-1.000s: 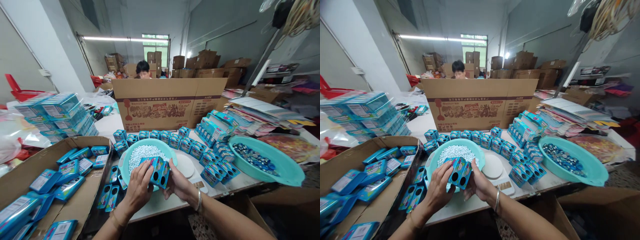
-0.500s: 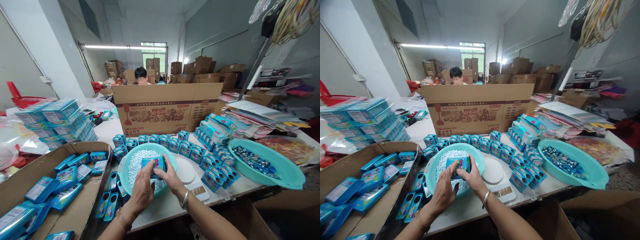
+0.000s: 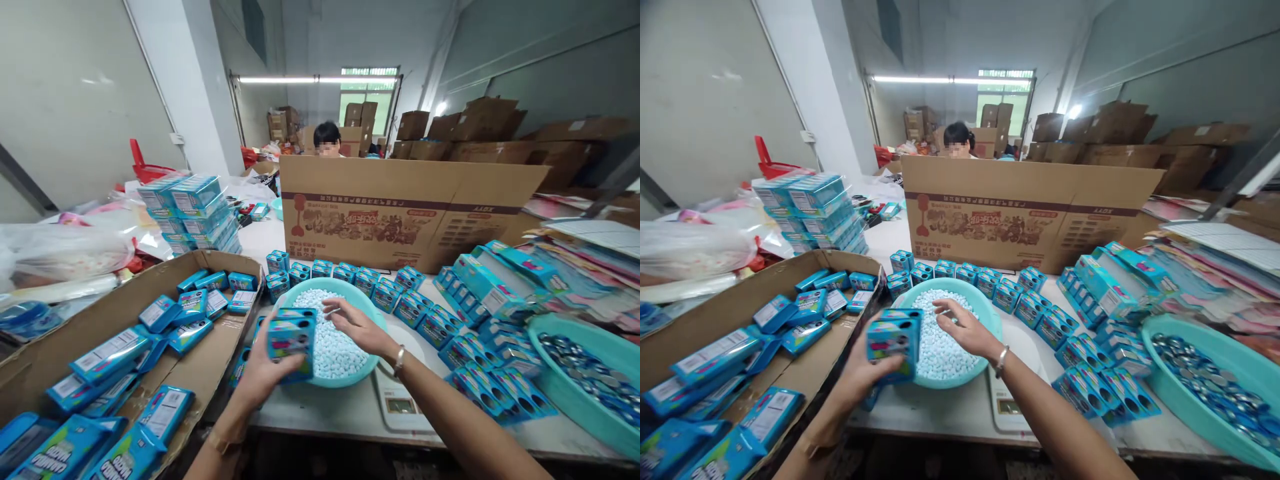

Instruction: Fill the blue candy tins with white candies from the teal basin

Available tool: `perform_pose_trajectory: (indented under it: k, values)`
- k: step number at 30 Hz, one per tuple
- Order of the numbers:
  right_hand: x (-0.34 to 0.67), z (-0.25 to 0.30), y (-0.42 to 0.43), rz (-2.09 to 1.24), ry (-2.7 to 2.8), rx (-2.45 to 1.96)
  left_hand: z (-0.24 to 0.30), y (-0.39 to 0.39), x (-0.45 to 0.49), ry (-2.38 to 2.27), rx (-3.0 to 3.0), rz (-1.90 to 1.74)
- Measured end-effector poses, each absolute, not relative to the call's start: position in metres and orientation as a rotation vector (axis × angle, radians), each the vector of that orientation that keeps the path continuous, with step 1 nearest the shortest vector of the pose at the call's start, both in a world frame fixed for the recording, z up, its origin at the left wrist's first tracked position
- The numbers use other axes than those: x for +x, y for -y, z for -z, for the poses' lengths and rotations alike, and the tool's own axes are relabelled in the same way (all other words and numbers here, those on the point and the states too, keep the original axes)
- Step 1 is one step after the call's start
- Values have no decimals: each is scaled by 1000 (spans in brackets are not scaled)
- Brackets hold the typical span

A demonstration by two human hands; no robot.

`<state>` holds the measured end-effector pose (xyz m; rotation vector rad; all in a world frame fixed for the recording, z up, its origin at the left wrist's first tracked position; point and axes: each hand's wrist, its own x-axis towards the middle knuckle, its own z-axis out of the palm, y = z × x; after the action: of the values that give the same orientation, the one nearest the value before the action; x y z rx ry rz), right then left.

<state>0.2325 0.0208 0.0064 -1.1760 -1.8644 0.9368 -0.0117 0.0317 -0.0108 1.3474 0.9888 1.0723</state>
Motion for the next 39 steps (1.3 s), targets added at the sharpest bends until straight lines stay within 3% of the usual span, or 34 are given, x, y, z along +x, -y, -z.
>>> perform_pose_trajectory:
  k: [2,6,10,15,20,24,26,33,39]
  values:
    - [218,13,-46,-609,2215,-1244,12,-34,-33,-1150,1007,-1289]
    - [181,51,-82,-170,3000,-856,-1,-34,-50,-1204,743,-1545]
    - [165,76,-97,-16,3042,-966,-1,-40,-37,-1185,871,-1484]
    - [185,77,-106,2,2992,-1301,12,-69,-5,-1143,1541,-1306]
    - [236,71,-102,-232,2668,-1520,20,-95,33,-1340,2194,-905]
    - [269,77,-92,-505,1874,-1586,25,-101,61,-1476,2572,-149]
    - [275,85,-90,-626,1400,-1705,28,-101,73,-1452,2616,36]
    - [245,112,-107,-694,800,-1848,40,-105,87,-1424,2665,66]
    - [221,103,-112,-766,588,-1638,46,-106,85,-1388,2666,-16]
